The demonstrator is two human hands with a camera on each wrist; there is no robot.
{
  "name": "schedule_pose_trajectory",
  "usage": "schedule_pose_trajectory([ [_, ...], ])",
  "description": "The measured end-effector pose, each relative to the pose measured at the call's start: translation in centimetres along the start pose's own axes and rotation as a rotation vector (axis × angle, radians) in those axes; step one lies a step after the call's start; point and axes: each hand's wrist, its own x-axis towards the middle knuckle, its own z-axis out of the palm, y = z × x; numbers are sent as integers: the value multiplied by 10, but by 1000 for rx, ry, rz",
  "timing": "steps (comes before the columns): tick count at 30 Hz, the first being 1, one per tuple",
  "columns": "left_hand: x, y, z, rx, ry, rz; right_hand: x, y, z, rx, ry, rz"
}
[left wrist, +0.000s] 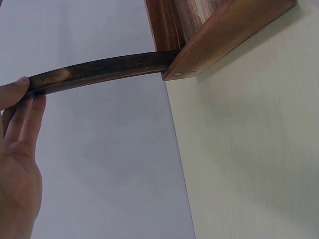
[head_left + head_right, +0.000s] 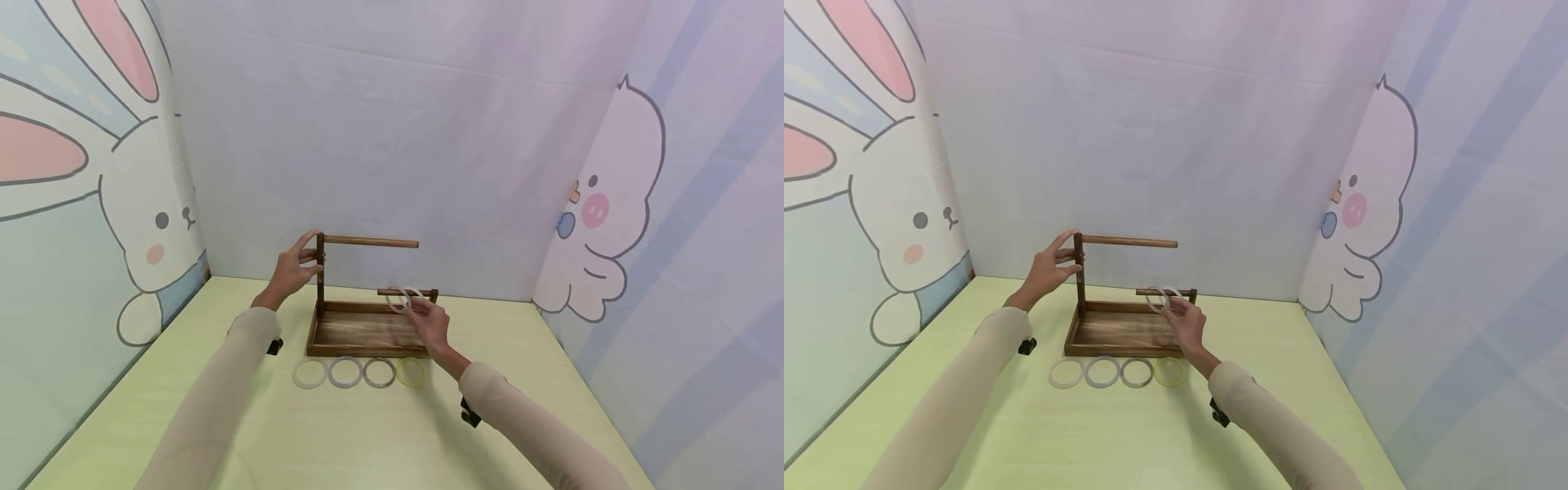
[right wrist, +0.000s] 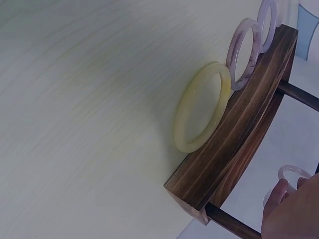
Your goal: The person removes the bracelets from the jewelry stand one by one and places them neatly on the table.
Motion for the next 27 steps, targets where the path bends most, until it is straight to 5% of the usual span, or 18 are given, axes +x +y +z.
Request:
schedule_pose_trajectory([
  [27,1,-1,0,9,-8,-18,-3,0,11,145,-45,32],
])
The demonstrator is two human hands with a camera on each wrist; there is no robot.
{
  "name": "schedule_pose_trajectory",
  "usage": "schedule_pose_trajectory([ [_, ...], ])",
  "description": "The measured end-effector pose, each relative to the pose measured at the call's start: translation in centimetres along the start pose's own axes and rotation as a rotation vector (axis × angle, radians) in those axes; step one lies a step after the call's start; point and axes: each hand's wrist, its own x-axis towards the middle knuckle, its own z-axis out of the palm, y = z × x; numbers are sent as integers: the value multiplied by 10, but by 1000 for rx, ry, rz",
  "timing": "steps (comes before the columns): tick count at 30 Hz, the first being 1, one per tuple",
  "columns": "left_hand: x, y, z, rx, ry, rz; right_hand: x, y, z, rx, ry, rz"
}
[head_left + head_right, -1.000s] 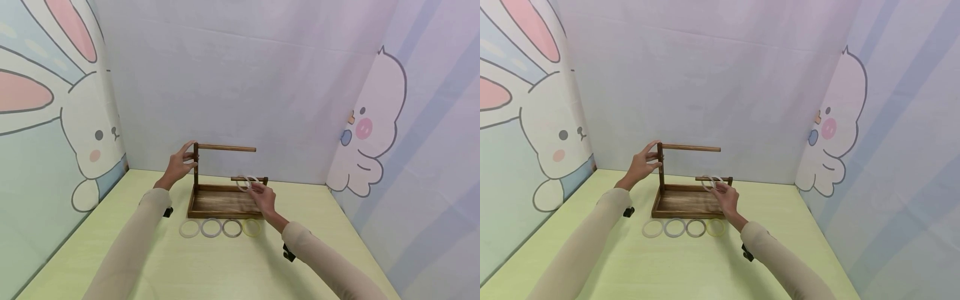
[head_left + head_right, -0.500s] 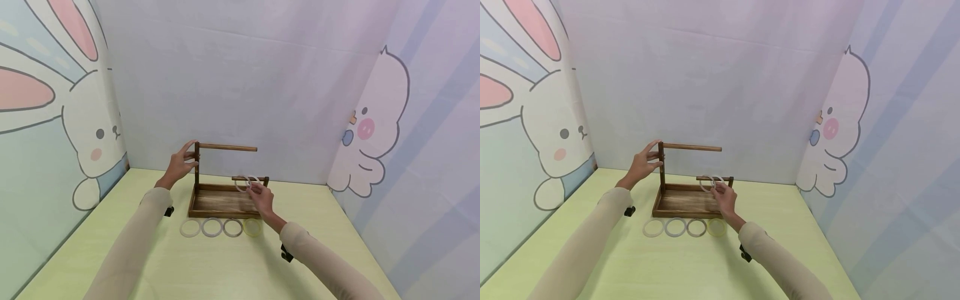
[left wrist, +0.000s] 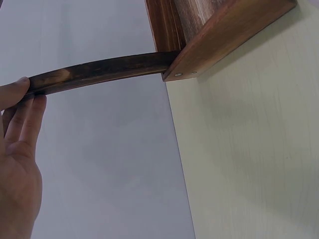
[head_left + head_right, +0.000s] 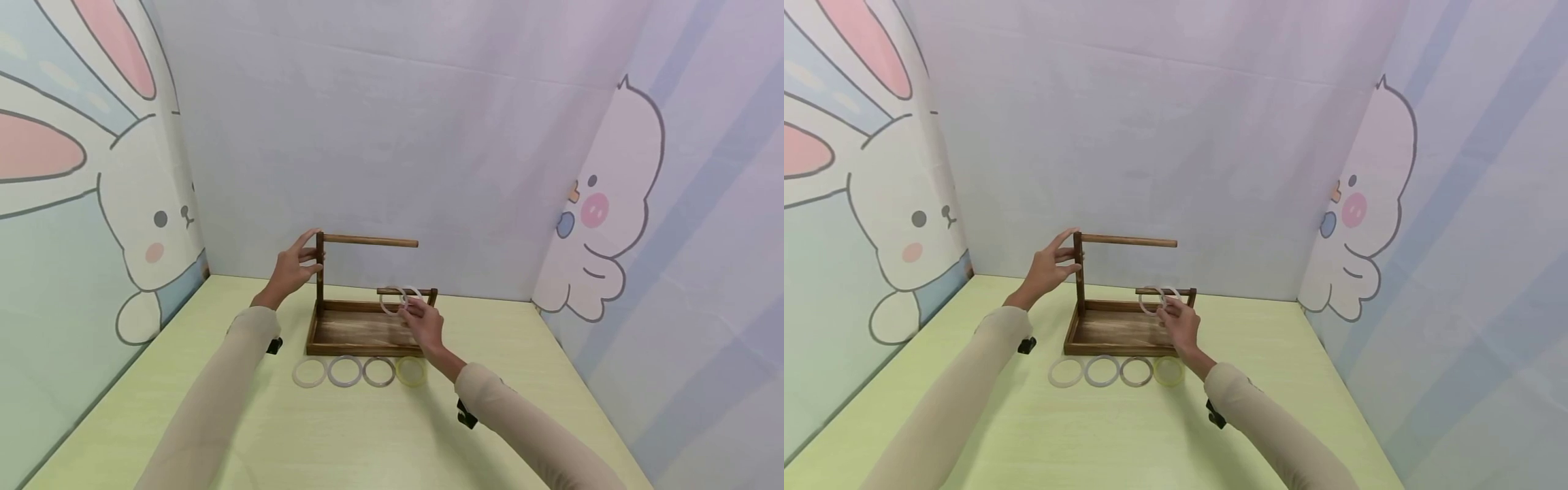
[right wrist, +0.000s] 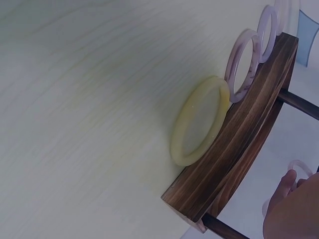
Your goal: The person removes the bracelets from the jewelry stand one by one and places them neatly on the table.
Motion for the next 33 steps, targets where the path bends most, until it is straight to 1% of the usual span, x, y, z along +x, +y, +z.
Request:
schedule_pose_trajectory([
  [4,-1,0,0,-4,1,6,-2,-2,1,10,-4,13],
  [9,-1,0,-1,-9,0,10,-4,-3,7,42,-14,-7],
  [12,-1,1,-2,-7,1,9,-5,-5,10,59,-23,-3],
  [18,-1,1,-1,-8,0,10,-7,-9,13,33,-39,20],
  [21,-2,3,0,-11,4,12,-7,-12,14,24,-64,20],
  [26,-3,7,0,-30,1,-7,-8,-15,15,15,-104,45],
  [33,-3,6,-1,-17,7,-7,-9,-17,22,51,-98,57],
])
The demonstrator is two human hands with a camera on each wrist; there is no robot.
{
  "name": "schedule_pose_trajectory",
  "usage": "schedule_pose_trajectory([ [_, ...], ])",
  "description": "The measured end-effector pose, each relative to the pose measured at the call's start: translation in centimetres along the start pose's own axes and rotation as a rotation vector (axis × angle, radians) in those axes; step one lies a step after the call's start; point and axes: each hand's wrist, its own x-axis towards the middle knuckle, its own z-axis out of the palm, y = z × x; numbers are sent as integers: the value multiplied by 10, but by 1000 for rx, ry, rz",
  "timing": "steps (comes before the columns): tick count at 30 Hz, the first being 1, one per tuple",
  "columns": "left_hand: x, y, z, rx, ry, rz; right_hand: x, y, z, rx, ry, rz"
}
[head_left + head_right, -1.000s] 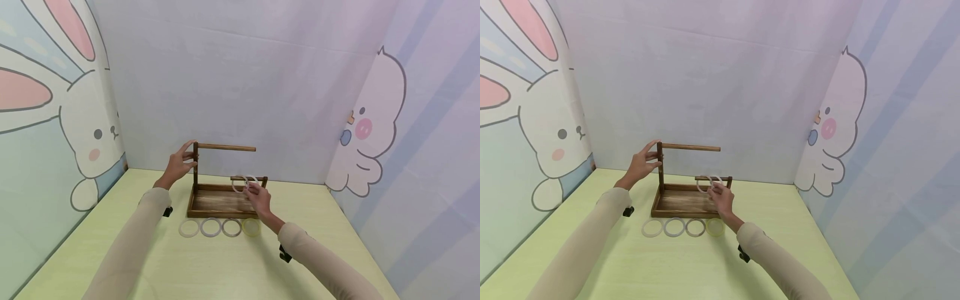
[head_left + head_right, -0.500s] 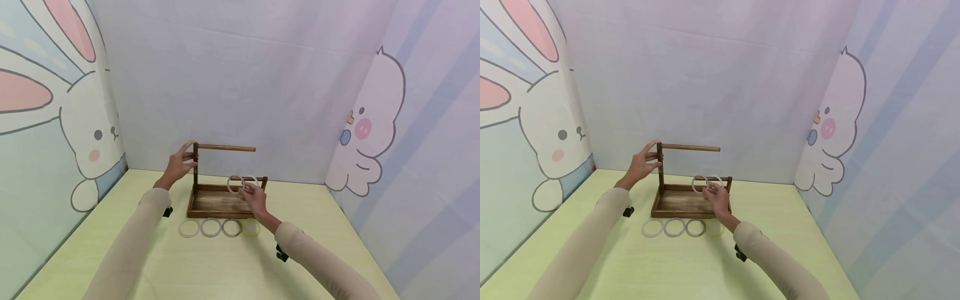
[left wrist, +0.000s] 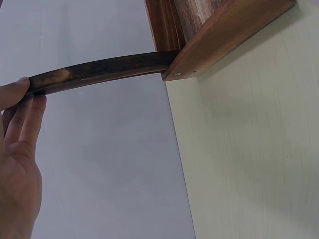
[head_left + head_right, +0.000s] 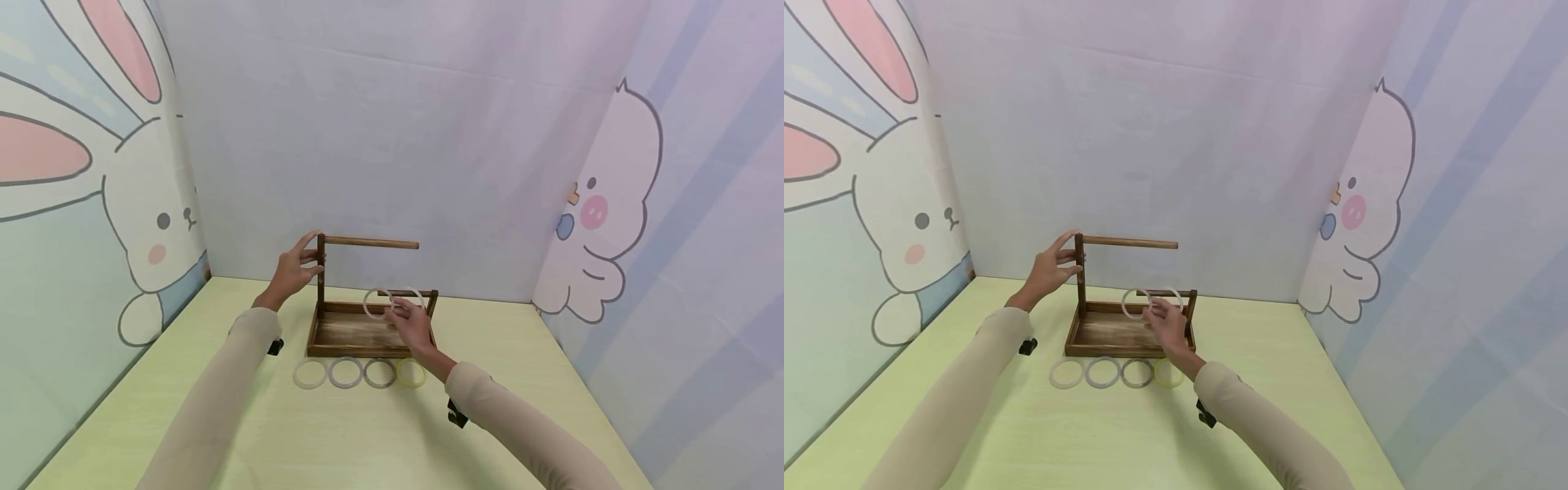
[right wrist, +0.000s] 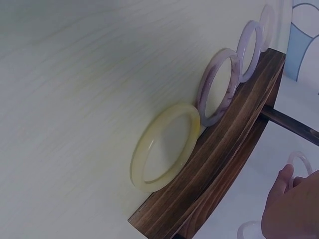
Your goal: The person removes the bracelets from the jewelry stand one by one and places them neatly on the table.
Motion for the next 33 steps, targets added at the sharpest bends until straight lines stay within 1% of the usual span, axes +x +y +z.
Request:
schedule_pose_trajectory([
  [5,0,-1,0,4,2,17,-2,-1,2,-20,-19,0],
  [8,0,-1,1,3,-2,17,-4,-3,1,-36,-53,-12],
  [11,0,-2,0,4,-2,16,-7,-2,1,-39,-87,-8],
  [20,0,-2,-1,8,3,11,-20,1,0,-66,-168,68],
  [24,0,-1,0,2,2,21,-25,2,0,-35,-206,96],
  [33,0,-2,-1,15,2,17,-41,9,0,38,-375,124],
])
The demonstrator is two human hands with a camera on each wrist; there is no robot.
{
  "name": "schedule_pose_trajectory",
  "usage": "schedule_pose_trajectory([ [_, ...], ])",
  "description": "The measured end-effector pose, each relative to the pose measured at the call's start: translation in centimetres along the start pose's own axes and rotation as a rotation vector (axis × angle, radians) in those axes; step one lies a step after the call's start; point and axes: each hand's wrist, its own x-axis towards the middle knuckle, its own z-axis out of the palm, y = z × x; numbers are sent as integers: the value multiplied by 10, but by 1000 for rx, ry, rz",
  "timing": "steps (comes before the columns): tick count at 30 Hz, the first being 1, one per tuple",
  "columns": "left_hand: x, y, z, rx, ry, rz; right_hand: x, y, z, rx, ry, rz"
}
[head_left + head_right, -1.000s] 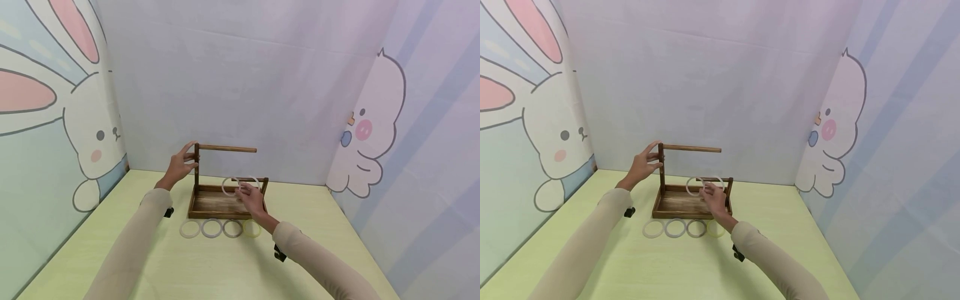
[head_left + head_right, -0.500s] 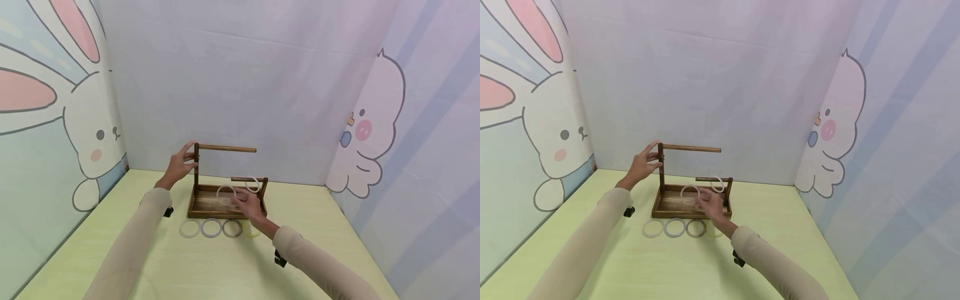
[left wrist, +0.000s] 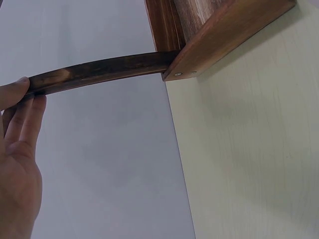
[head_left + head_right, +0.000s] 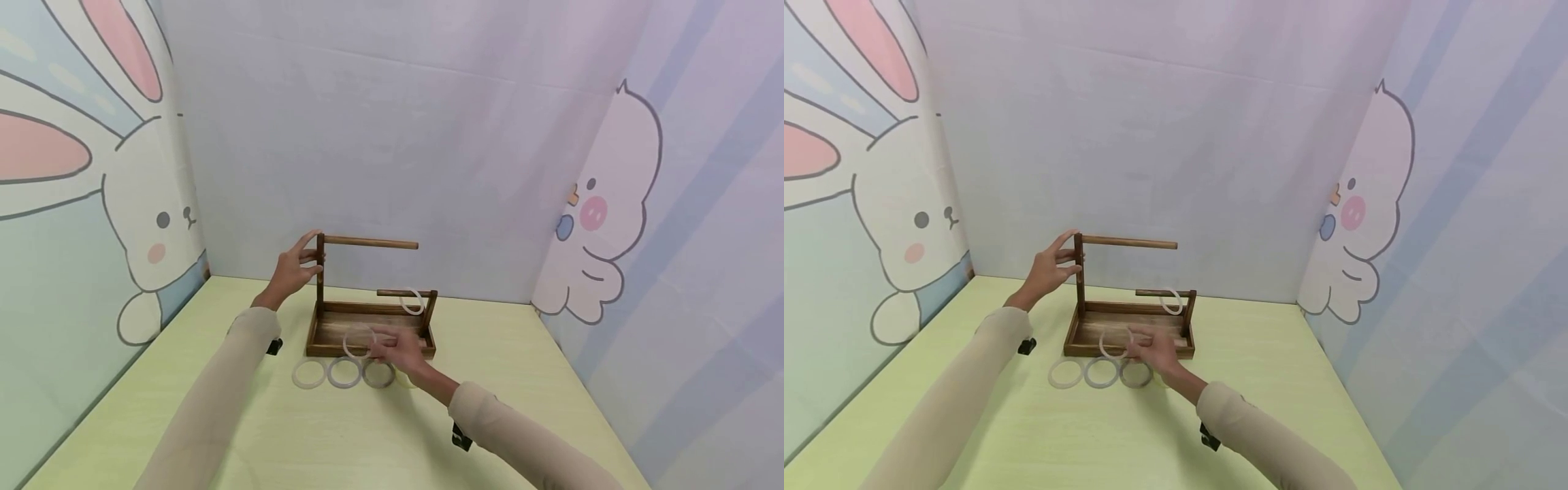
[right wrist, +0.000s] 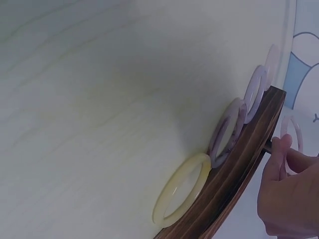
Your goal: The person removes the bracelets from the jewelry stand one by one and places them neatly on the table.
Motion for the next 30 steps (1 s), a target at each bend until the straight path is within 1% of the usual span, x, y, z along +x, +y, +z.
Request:
schedule_pose_trajectory([
  [6,1,-1,0,1,2,3,-6,4,5,52,-52,21],
  [9,1,-1,-1,3,-1,-1,-9,3,8,60,-78,26],
  [12,0,0,-1,2,-3,-9,-14,1,13,58,-104,56],
  [17,1,1,-1,-2,-6,2,-23,-1,20,27,-119,105],
  [23,0,1,-1,-5,-9,-4,-31,2,29,68,-158,160],
  [30,1,1,-1,-10,-5,1,-36,10,39,85,-201,169],
])
